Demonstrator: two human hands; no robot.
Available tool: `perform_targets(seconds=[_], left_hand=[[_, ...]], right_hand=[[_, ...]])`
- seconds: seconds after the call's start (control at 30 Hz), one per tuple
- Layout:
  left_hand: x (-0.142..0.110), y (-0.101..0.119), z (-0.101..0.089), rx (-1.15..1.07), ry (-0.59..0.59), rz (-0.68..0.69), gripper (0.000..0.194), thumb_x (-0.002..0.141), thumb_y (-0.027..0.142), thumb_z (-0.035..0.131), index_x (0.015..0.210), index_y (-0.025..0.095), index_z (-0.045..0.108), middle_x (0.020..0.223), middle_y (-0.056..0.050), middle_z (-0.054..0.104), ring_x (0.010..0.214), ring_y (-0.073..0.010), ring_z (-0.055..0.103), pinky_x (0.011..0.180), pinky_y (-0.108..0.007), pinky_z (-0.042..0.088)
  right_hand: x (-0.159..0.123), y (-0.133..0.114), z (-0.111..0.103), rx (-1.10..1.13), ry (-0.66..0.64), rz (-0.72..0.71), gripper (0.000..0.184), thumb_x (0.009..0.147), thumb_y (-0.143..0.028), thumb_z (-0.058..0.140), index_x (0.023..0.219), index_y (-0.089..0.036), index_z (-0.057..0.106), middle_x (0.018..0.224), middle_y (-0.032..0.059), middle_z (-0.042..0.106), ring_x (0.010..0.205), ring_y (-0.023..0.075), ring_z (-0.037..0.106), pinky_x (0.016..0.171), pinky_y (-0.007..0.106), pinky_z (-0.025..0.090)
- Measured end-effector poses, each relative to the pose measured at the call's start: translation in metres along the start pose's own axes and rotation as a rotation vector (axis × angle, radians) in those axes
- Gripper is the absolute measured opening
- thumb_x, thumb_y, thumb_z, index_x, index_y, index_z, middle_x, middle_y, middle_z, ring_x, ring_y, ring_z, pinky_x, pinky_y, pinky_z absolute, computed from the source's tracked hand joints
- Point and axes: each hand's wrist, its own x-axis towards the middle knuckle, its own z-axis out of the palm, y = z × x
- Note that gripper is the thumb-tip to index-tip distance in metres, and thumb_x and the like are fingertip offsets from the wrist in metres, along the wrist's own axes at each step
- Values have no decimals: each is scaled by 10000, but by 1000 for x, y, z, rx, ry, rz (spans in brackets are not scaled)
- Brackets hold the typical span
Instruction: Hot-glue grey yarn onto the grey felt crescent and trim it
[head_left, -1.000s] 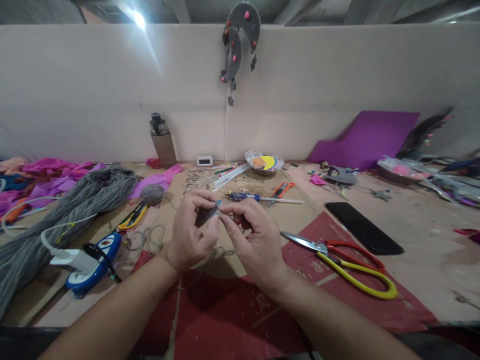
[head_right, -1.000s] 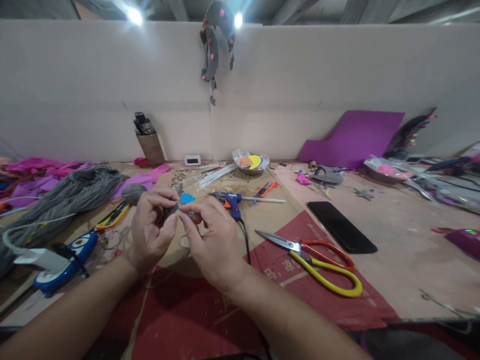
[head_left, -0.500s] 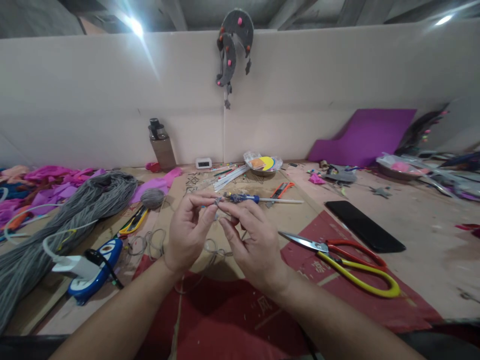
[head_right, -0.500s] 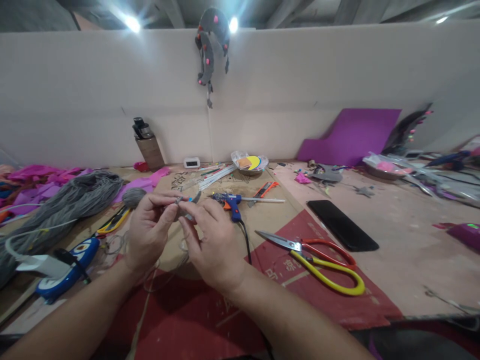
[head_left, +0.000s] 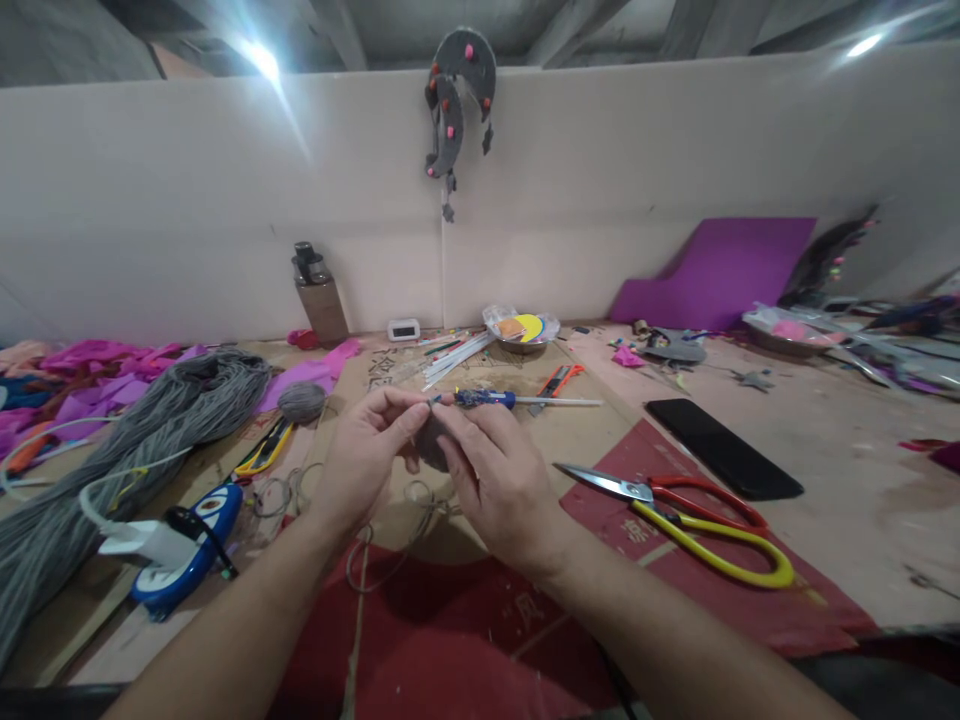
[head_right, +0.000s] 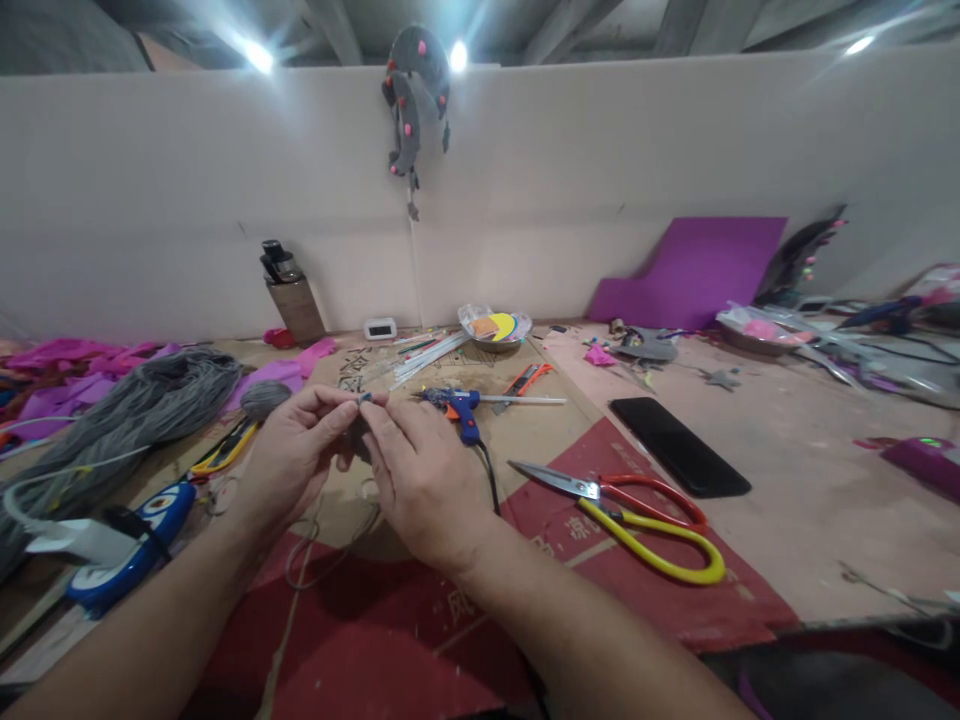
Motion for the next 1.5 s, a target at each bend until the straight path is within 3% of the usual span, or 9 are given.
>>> perform_targets(seconds=[0.13, 0.5, 0.7, 0.83, 1.07, 1.5], left_hand=[[0, 2, 1, -108, 4, -38, 204, 732, 299, 802, 825, 168, 676, 741, -10, 698, 659, -118, 659, 604, -228, 583], [2, 3, 3, -196, 26, -109, 224, 674, 269, 839, 822, 150, 722, 761, -27, 720, 694, -121, 684, 651, -230, 593], [2, 4, 3, -161, 19, -108, 193, 678, 278, 828, 753, 155, 700, 740, -9, 701, 669, -108, 661, 661, -232, 587], [2, 4, 4, -119, 15, -96, 210, 679, 307, 822, 731, 156, 686, 725, -9, 695, 654, -112, 652, 674, -252, 585], [1, -2, 2, -54, 15, -72, 204, 715, 326, 801, 761, 158, 693, 748, -18, 700, 692, -126, 661, 737, -294, 590], [1, -6, 0, 71, -67, -61, 169, 768, 320, 755, 749, 170, 681, 732, -18, 702, 681, -122, 658, 713, -255, 558]], right_hand=[[0, -1, 0, 53, -11, 29, 340, 966, -161, 485, 1299, -172, 552, 1018, 117, 659, 941, 220, 589, 832, 393, 537], [1, 0, -1, 37, -22, 32, 301, 976, -161, 469, 1252, -144, 586, 964, 116, 655, 887, 210, 572, 804, 384, 531], [1, -1, -1, 103, -29, 68, 315, 978, -171, 466, 1267, -188, 593, 986, 102, 661, 910, 206, 590, 828, 386, 529], [3, -3, -2, 231, -24, 152, 260, 975, -172, 485, 1188, -216, 628, 1013, 80, 668, 943, 183, 606, 834, 353, 530], [12, -2, -7, 284, 45, 304, 68, 886, -134, 622, 919, -176, 664, 820, 16, 625, 724, 121, 557, 679, 260, 478], [16, 5, -10, 365, 27, 490, 51, 882, -204, 623, 842, -198, 653, 789, 3, 640, 715, 130, 560, 678, 268, 436]])
